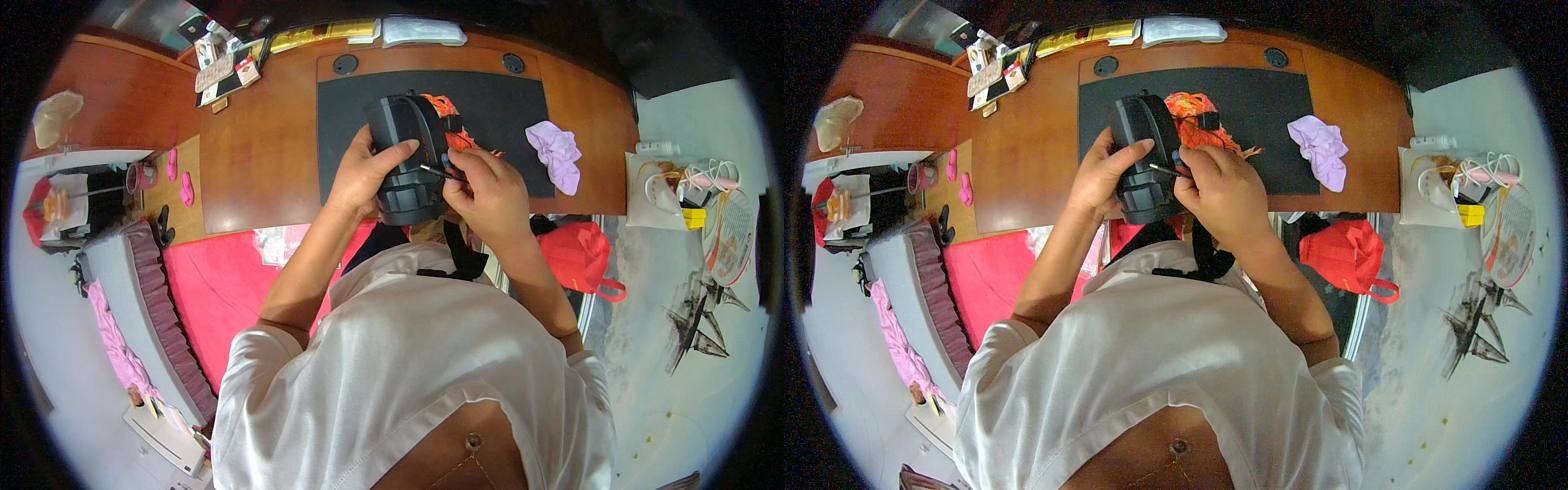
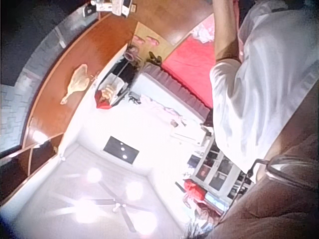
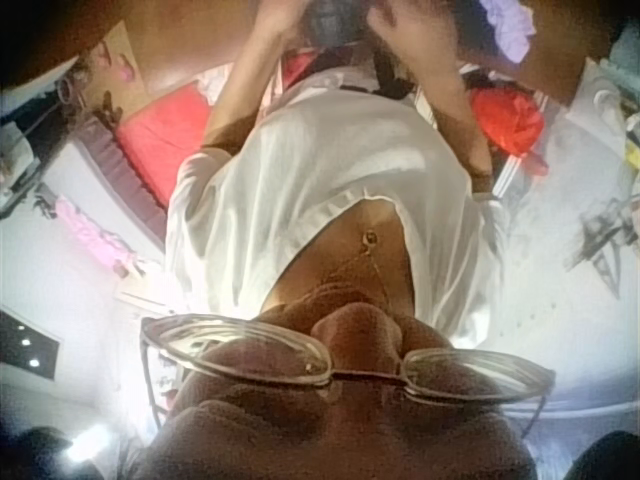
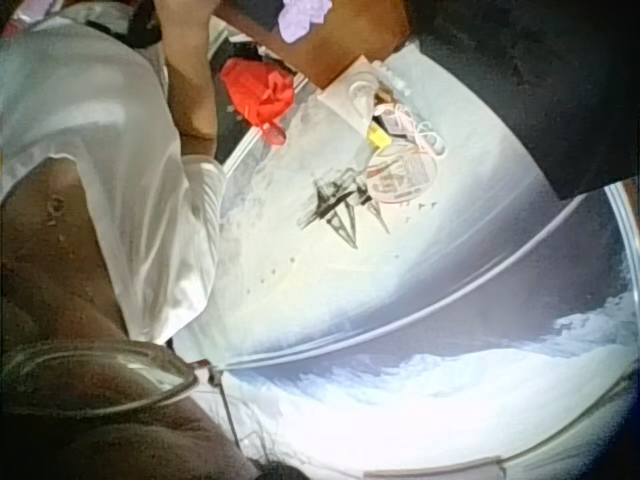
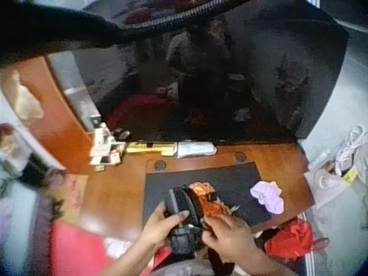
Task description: The person wipes a large flat-screen TV with two cloths, then cleans a black camera lens with a cloth and a small tool. They plug the lens into a power strip and place it into a red bag.
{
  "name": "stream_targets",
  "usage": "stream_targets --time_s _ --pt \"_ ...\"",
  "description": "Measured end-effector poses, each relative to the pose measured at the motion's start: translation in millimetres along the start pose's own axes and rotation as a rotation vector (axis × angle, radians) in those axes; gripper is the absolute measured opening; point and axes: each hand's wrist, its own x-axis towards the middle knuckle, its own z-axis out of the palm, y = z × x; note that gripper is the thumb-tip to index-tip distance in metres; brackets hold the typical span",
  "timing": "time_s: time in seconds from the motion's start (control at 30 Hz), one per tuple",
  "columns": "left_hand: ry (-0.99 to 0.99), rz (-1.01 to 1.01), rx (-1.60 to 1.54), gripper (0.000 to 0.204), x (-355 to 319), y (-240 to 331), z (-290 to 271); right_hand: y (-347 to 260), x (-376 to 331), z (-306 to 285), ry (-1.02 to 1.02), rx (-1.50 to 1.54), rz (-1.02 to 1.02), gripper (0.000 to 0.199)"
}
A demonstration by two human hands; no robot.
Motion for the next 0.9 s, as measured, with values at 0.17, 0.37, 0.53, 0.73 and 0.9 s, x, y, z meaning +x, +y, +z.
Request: stream_targets --time_s 0.17,0.37,0.53,0.73,0.9 --pt "-0.023 -0.078 -0.04 0.057 -5 2 3 2 -5 2 0.016 -0.009 -0.075 0.028" --pt "-0.003 -0.09 -0.026 0.058 -6 -2 -3 -3 -7 -5 -0.065 0.009 -0.075 0.035" --pt "0.046 -0.042 -0.015 0.056 -8 -9 -1 2 -10 -5 -0.133 -0.034 -0.106 0.039" --pt "0.049 0.015 0.074 0.057 -12 -1 1 0 -13 -1 -0.082 -0.057 -0.109 0.038" --pt "0.045 -0.04 0.004 0.059 -15 -9 -2 -1 -6 -3 -0.085 0.008 -0.067 0.027"
